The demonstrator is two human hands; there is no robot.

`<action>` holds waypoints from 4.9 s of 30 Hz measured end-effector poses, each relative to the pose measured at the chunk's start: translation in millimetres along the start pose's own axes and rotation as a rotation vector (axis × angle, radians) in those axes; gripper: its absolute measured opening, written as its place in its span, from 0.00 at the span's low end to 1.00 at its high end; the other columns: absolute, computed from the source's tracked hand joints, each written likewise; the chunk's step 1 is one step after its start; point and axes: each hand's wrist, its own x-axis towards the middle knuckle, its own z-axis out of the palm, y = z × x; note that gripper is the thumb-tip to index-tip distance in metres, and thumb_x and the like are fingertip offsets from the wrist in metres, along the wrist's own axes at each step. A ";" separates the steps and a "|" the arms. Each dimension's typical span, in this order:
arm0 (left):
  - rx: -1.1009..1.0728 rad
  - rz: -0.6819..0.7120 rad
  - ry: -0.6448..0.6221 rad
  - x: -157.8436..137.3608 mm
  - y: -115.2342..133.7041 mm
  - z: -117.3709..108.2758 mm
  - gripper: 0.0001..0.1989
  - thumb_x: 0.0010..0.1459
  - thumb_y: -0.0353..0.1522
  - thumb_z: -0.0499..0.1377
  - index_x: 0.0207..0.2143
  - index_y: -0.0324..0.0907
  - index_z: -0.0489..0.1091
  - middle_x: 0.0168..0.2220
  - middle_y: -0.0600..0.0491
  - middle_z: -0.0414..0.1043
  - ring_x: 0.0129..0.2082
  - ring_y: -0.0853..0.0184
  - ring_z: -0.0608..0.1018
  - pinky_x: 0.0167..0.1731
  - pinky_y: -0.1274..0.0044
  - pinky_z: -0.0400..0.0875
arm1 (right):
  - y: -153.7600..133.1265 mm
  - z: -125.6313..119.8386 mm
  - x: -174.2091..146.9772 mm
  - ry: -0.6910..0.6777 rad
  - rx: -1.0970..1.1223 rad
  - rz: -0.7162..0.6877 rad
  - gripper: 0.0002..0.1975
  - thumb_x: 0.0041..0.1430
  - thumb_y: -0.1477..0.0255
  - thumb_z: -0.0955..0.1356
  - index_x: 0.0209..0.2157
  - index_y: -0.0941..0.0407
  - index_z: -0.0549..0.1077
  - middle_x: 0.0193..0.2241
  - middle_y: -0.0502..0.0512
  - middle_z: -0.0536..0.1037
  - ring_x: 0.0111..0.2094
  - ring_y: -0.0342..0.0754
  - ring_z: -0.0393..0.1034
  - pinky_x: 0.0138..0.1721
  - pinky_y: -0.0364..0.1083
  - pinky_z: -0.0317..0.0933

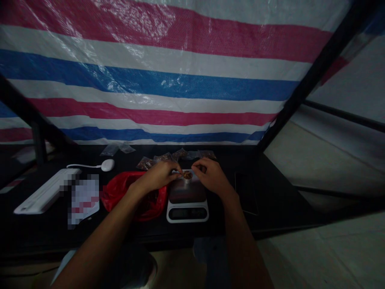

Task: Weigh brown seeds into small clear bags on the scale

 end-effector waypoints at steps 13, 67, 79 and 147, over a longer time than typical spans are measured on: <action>-0.096 0.010 0.014 4.2 -2.8 10.8 0.06 0.60 0.27 0.62 0.39 0.44 0.78 0.41 0.51 0.84 0.43 0.61 0.83 0.48 0.72 0.73 | 13.2 1.4 -1.8 0.015 -0.007 0.001 0.09 0.63 0.72 0.68 0.36 0.56 0.81 0.35 0.57 0.84 0.34 0.50 0.76 0.37 0.49 0.66; -0.143 0.157 0.126 -4.1 21.4 -1.4 0.15 0.69 0.36 0.59 0.54 0.42 0.77 0.55 0.46 0.79 0.56 0.59 0.78 0.59 0.67 0.70 | 27.8 -2.8 0.3 0.104 -0.055 0.018 0.09 0.64 0.72 0.68 0.38 0.56 0.81 0.37 0.58 0.84 0.37 0.52 0.78 0.41 0.50 0.68; -0.228 -0.051 0.443 -70.5 -12.6 -14.7 0.12 0.69 0.37 0.58 0.46 0.45 0.79 0.47 0.48 0.81 0.50 0.59 0.81 0.54 0.65 0.74 | 61.8 3.2 108.8 -0.375 -0.364 0.037 0.32 0.44 0.79 0.78 0.55 0.62 0.79 0.57 0.68 0.79 0.60 0.65 0.72 0.63 0.55 0.61; -0.300 -0.085 0.180 -75.2 15.2 -7.6 0.26 0.70 0.43 0.55 0.66 0.43 0.63 0.66 0.42 0.69 0.66 0.53 0.72 0.66 0.57 0.65 | -25.1 -22.8 -3.7 -0.146 0.037 0.098 0.16 0.56 0.68 0.76 0.46 0.57 0.82 0.40 0.57 0.84 0.39 0.50 0.75 0.41 0.48 0.67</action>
